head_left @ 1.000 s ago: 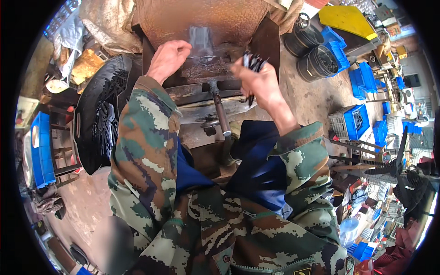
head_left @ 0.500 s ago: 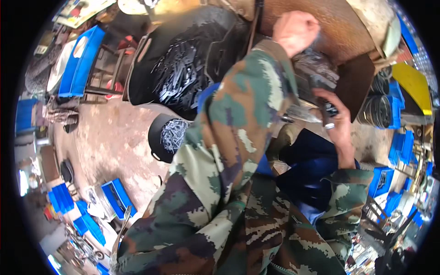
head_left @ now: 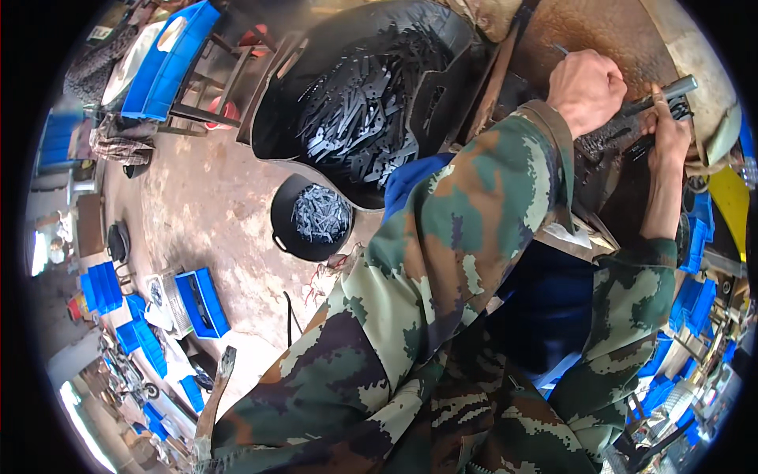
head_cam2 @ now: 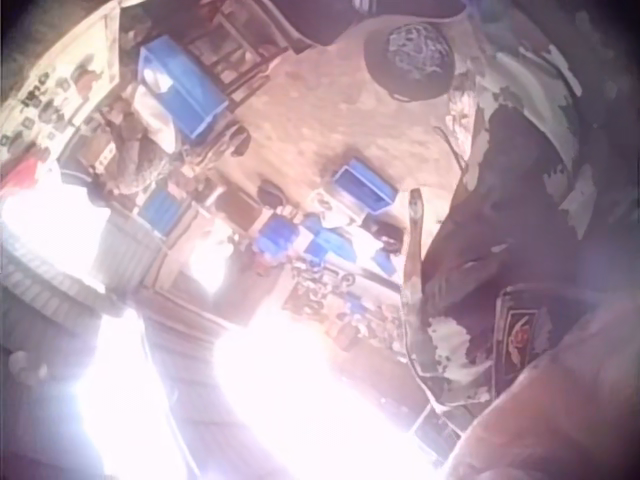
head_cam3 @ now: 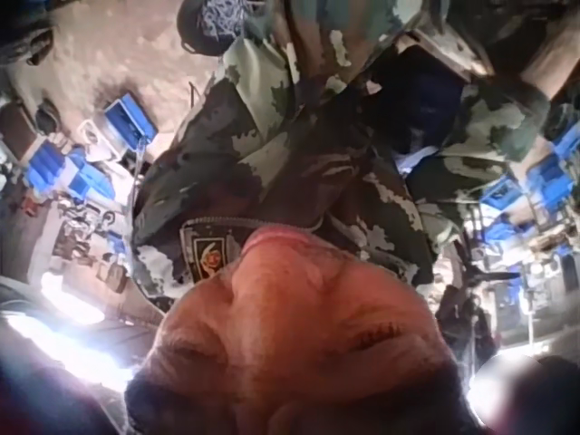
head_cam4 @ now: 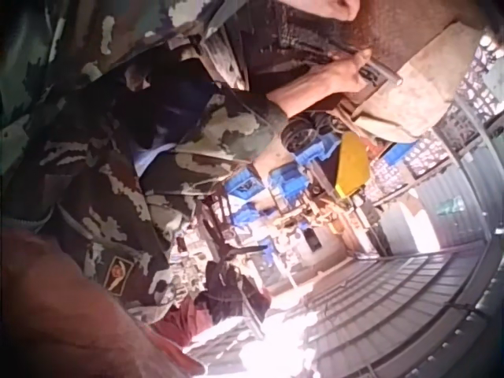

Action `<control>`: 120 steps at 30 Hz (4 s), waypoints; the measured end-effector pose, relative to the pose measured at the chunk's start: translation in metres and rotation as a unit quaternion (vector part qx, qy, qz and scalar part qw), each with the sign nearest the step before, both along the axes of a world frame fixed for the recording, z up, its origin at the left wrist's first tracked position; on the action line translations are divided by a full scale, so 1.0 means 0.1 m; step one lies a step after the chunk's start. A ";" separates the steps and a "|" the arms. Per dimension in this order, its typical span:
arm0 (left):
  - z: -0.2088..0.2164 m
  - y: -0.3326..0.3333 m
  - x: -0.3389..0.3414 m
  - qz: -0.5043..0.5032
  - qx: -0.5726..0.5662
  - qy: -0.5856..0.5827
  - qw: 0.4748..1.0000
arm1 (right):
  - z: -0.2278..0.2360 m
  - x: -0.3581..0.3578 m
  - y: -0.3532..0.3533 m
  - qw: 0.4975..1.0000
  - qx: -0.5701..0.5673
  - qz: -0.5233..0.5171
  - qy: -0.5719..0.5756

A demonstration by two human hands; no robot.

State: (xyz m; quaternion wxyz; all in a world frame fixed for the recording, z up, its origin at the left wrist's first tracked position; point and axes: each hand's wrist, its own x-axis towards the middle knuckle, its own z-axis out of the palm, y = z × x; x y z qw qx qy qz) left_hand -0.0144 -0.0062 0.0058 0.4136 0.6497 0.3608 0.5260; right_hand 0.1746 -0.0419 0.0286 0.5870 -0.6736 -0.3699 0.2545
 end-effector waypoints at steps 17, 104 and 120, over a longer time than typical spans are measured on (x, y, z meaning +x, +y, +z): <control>0.24 0.10 -1.07 -0.115 -0.009 0.095 0.989 | -0.12 0.09 0.14 0.999 -0.002 -0.048 -0.007; -0.11 -1.04 0.06 -0.258 0.040 0.066 0.963 | 0.06 -0.12 0.17 0.994 0.036 -0.032 0.095; -0.09 -0.89 0.28 -0.202 0.004 0.095 0.975 | 0.01 -0.05 0.16 0.995 0.030 -0.046 0.082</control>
